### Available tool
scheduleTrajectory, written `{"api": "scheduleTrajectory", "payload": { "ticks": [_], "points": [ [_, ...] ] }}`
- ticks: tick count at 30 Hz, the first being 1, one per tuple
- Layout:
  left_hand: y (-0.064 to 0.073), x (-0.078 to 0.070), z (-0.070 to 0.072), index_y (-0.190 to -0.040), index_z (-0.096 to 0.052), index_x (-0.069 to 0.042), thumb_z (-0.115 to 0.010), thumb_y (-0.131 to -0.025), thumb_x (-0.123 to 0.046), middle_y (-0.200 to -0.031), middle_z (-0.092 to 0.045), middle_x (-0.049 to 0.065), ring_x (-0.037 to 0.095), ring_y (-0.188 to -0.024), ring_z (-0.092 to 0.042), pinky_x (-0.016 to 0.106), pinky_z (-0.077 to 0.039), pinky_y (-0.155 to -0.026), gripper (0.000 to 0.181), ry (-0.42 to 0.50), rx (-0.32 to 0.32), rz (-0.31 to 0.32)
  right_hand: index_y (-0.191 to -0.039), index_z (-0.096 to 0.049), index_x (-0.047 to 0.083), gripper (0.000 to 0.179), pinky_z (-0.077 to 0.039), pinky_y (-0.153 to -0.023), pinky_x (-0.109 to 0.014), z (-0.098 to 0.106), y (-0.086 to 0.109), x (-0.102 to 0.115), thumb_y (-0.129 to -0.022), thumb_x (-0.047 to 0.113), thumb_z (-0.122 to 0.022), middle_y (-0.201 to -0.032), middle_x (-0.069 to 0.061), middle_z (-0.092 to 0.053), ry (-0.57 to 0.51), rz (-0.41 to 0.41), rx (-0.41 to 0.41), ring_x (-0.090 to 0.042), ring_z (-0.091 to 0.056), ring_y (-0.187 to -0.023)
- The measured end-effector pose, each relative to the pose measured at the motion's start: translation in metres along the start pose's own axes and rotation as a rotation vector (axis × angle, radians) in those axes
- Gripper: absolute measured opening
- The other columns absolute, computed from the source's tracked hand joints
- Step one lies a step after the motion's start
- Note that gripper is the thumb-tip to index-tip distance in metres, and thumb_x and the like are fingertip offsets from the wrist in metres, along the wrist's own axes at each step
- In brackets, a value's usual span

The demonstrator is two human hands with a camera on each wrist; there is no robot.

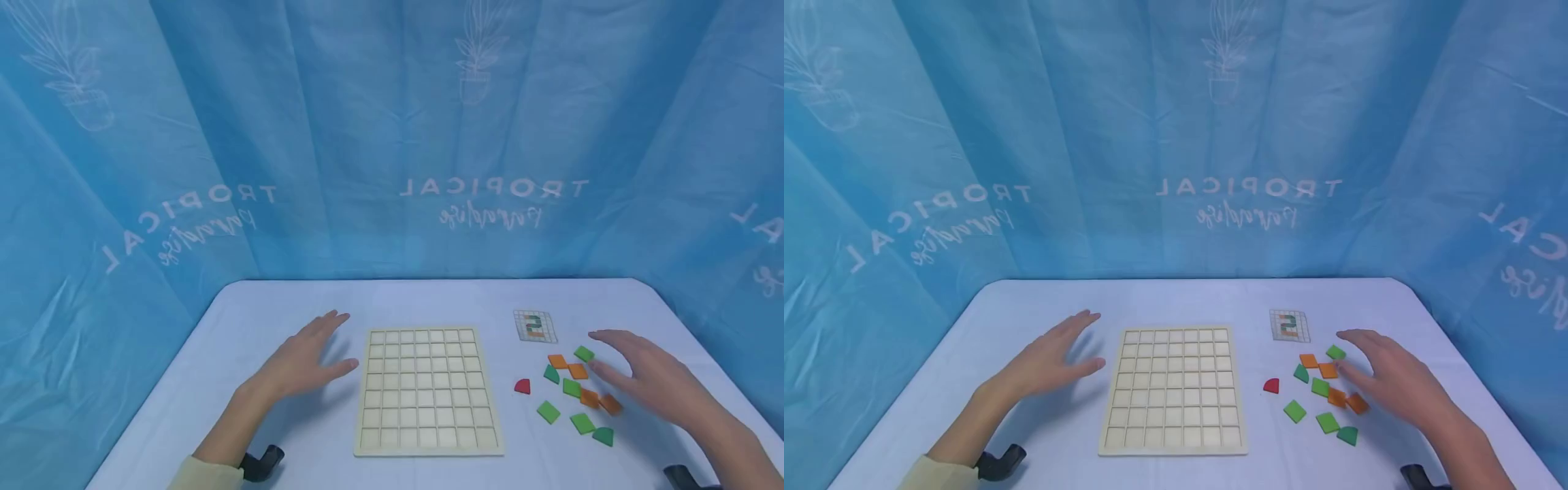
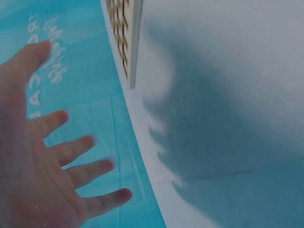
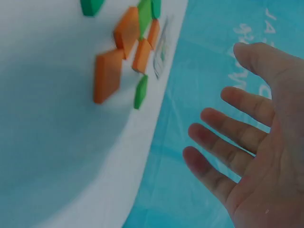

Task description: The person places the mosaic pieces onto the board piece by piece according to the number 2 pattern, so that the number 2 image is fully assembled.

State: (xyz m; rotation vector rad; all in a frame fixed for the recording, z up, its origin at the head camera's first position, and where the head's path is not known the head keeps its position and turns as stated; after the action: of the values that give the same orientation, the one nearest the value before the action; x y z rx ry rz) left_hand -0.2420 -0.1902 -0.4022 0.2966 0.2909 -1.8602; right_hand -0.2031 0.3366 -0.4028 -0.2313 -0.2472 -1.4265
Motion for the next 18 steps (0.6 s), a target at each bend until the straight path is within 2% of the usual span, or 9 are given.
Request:
{"api": "scheduleTrajectory", "payload": {
  "ticks": [4, 8, 13, 16, 18],
  "points": [
    [0.003, -0.003, -0.008, -0.142, -0.047, -0.026, -0.063, -0.079, -0.067, -0.148, -0.041, 0.001, 0.027, -0.133, -0.04, 0.055, -0.036, -0.101, 0.077, -0.06, 0.049, -0.026, -0.132, -0.056, 0.007, 0.07, -0.051, -0.078, -0.057, -0.007, -0.002, 0.005, -0.084, 0.056, -0.066, -0.126, -0.019, -0.057, -0.022, -0.008, 0.028, -0.039, -0.054, -0.108],
    [0.009, -0.005, -0.018, -0.136, -0.055, -0.021, -0.066, -0.075, -0.069, -0.145, -0.045, 0.001, 0.026, -0.131, -0.043, 0.054, -0.038, -0.101, 0.079, -0.086, 0.085, -0.033, -0.127, -0.06, 0.006, 0.06, -0.056, -0.068, -0.046, -0.011, -0.004, 0.004, -0.085, 0.046, -0.071, -0.118, -0.017, -0.061, -0.051, -0.021, 0.04, -0.034, -0.059, -0.098],
    [0.015, -0.008, -0.031, -0.146, -0.042, -0.022, -0.063, -0.064, -0.082, -0.15, -0.037, -0.001, 0.024, -0.135, -0.037, 0.051, -0.036, -0.103, 0.104, -0.064, 0.158, -0.056, -0.126, -0.061, 0.005, 0.057, -0.056, -0.064, -0.041, -0.013, -0.005, 0.001, -0.084, 0.041, -0.072, -0.113, -0.015, -0.063, -0.094, -0.045, 0.072, -0.031, -0.06, -0.094],
    [0.018, -0.011, -0.037, -0.151, -0.031, -0.022, -0.062, -0.057, -0.087, -0.155, -0.028, -0.001, 0.027, -0.139, -0.03, 0.054, -0.031, -0.106, 0.118, -0.058, 0.227, -0.074, -0.127, -0.06, 0.004, 0.059, -0.056, -0.065, -0.04, -0.015, -0.005, 0.001, -0.085, 0.043, -0.071, -0.111, -0.013, -0.063, -0.119, -0.069, 0.111, -0.03, -0.059, -0.094],
    [0.019, -0.014, -0.039, -0.152, -0.029, -0.021, -0.062, -0.055, -0.087, -0.157, -0.024, 0.0, 0.031, -0.141, -0.024, 0.058, -0.027, -0.107, 0.122, -0.054, 0.268, -0.092, -0.127, -0.059, 0.003, 0.06, -0.056, -0.066, -0.04, -0.016, -0.004, 0.0, -0.085, 0.044, -0.071, -0.111, -0.013, -0.063, -0.124, -0.08, 0.129, -0.03, -0.059, -0.094]
  ]
}}
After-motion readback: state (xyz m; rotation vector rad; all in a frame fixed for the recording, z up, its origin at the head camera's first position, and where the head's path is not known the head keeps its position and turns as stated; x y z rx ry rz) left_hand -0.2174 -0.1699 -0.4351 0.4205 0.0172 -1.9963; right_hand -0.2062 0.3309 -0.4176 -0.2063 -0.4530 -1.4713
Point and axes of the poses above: each hand's wrist, its own y-axis away from the middle knuckle, its own z-axis out of the back of the hand, x = y × z, the point moved 3 cm from there along -y, towards the middle knuckle
